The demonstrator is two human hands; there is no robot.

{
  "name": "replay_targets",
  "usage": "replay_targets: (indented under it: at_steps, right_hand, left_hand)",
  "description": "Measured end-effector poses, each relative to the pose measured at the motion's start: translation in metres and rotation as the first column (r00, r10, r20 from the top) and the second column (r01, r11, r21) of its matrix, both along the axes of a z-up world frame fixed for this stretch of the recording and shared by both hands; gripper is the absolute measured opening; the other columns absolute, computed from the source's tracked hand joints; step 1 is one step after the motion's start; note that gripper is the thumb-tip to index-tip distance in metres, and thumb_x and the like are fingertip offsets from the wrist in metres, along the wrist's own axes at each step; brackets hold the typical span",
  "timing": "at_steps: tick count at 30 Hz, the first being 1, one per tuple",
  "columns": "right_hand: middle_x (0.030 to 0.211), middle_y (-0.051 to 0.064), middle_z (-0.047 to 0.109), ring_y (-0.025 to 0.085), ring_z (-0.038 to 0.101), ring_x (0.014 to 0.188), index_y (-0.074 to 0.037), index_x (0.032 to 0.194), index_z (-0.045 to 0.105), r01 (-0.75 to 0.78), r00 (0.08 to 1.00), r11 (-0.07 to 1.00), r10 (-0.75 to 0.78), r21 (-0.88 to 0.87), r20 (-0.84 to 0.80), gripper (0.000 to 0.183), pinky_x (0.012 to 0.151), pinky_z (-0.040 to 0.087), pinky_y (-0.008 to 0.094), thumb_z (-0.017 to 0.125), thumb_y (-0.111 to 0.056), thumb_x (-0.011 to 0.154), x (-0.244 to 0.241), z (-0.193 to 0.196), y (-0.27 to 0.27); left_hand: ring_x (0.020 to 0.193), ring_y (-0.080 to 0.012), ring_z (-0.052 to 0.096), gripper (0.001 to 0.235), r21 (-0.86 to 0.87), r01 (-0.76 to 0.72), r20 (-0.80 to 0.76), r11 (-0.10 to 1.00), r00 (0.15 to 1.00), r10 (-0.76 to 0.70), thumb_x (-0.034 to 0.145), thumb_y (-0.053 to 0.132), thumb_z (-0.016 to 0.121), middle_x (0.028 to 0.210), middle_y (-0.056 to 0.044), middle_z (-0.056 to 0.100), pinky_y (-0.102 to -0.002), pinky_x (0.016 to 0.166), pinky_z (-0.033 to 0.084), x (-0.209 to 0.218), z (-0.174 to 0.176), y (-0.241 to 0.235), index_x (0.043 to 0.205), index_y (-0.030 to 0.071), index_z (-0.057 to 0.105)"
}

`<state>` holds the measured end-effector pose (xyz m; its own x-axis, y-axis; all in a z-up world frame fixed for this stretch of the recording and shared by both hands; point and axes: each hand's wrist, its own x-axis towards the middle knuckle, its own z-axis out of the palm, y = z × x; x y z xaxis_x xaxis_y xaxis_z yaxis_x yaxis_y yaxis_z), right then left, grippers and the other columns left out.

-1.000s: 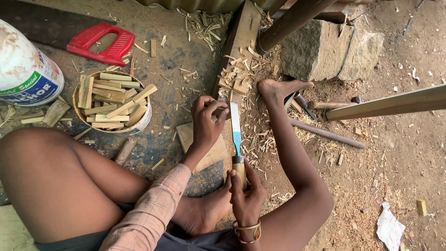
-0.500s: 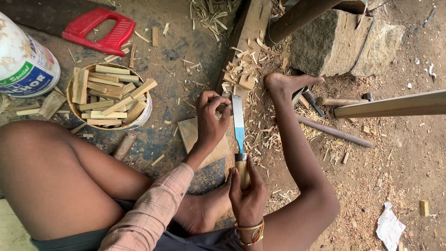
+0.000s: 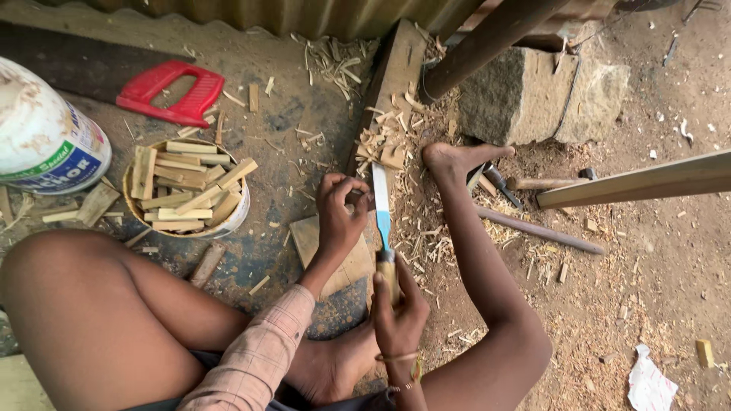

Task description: The person sits on the ground and uses a chisel and a wooden mallet to carve small rectangular pieces of wood. They repeatedly strike the chisel to shape the wood and place the finished pieces into a nearby container.

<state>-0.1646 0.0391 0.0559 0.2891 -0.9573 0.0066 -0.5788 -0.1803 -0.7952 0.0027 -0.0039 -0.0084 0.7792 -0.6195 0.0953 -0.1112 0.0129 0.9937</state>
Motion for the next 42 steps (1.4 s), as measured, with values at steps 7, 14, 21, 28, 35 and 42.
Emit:
replay_targets:
  at_steps: [7, 14, 21, 28, 35, 42]
  right_hand:
    - [0.076, 0.009, 0.071, 0.006, 0.053, 0.048, -0.002, 0.143, 0.06, 0.141, 0.967, 0.972, -0.177, 0.189, 0.186, 0.055, 0.041, 0.041, 0.023, 0.07, -0.019, 0.091, -0.05, 0.011, 0.043]
    - [0.07, 0.007, 0.071, 0.008, 0.055, 0.043, -0.006, 0.141, 0.061, 0.163, 0.98, 0.958, -0.184, 0.235, 0.073, 0.056, 0.036, 0.043, 0.025, 0.072, -0.02, 0.088, -0.048, 0.005, 0.036]
    - [0.067, 0.01, 0.067, 0.009, 0.054, 0.042, -0.006, 0.141, 0.062, 0.13, 0.97, 0.935, -0.188, 0.329, 0.153, 0.055, 0.036, 0.042, 0.027, 0.071, -0.021, 0.089, -0.045, 0.001, 0.03]
    - [0.076, 0.01, 0.073, 0.012, 0.059, 0.044, -0.006, 0.139, 0.062, 0.078, 0.981, 0.963, -0.12, 0.258, 0.152, 0.053, 0.036, 0.045, 0.027, 0.07, -0.024, 0.09, -0.053, 0.002, 0.026]
    - [0.077, 0.012, 0.073, 0.012, 0.062, 0.05, -0.007, 0.143, 0.06, 0.101, 0.986, 0.954, -0.134, 0.283, 0.101, 0.056, 0.038, 0.044, 0.027, 0.07, -0.025, 0.091, -0.053, 0.001, 0.027]
    - [0.081, 0.013, 0.074, 0.01, 0.059, 0.052, -0.004, 0.141, 0.062, 0.066, 0.986, 0.969, -0.1, 0.239, 0.137, 0.055, 0.041, 0.043, 0.026, 0.072, -0.024, 0.091, -0.053, 0.002, 0.027]
  left_hand:
    - [0.11, -0.0278, 0.054, 0.019, -0.016, -0.095, 0.322, 0.995, 0.942, 0.095, 0.085, 0.01, 0.08, 0.11, -0.009, 0.052, -0.042, 0.099, 0.04, -0.003, 0.003, 0.003, 0.101, 0.009, 0.069]
    - [0.108, -0.0296, 0.053, 0.022, 0.045, -0.136, 0.35, 0.99, 0.93, 0.112, 0.082, 0.016, 0.084, 0.107, -0.01, 0.052, -0.044, 0.096, 0.039, -0.004, 0.013, 0.0, 0.095, 0.006, 0.069]
    - [0.084, -0.0155, 0.066, 0.01, -0.049, -0.105, 0.067, 0.993, 0.992, 0.108, 0.091, 0.012, 0.075, 0.098, -0.007, 0.062, -0.029, 0.077, 0.054, 0.004, 0.011, 0.008, 0.098, 0.005, 0.074]
    - [0.071, -0.0178, 0.072, 0.012, 0.329, 0.092, -0.097, 0.94, 0.993, -0.063, 0.087, 0.014, 0.072, 0.082, -0.009, 0.078, -0.032, 0.064, 0.054, 0.018, 0.036, 0.108, 0.095, 0.005, 0.074]
    - [0.077, -0.0284, 0.075, 0.024, 0.583, -0.038, 0.112, 0.811, 0.993, -0.034, 0.077, 0.012, 0.078, 0.083, -0.011, 0.077, -0.039, 0.07, 0.056, 0.055, 0.038, 0.192, 0.099, 0.008, 0.071]
    - [0.074, -0.029, 0.074, 0.016, 0.622, 0.007, 0.143, 0.783, 0.982, -0.123, 0.085, 0.012, 0.074, 0.084, -0.01, 0.078, -0.039, 0.068, 0.055, 0.066, 0.055, 0.185, 0.1, 0.009, 0.072]
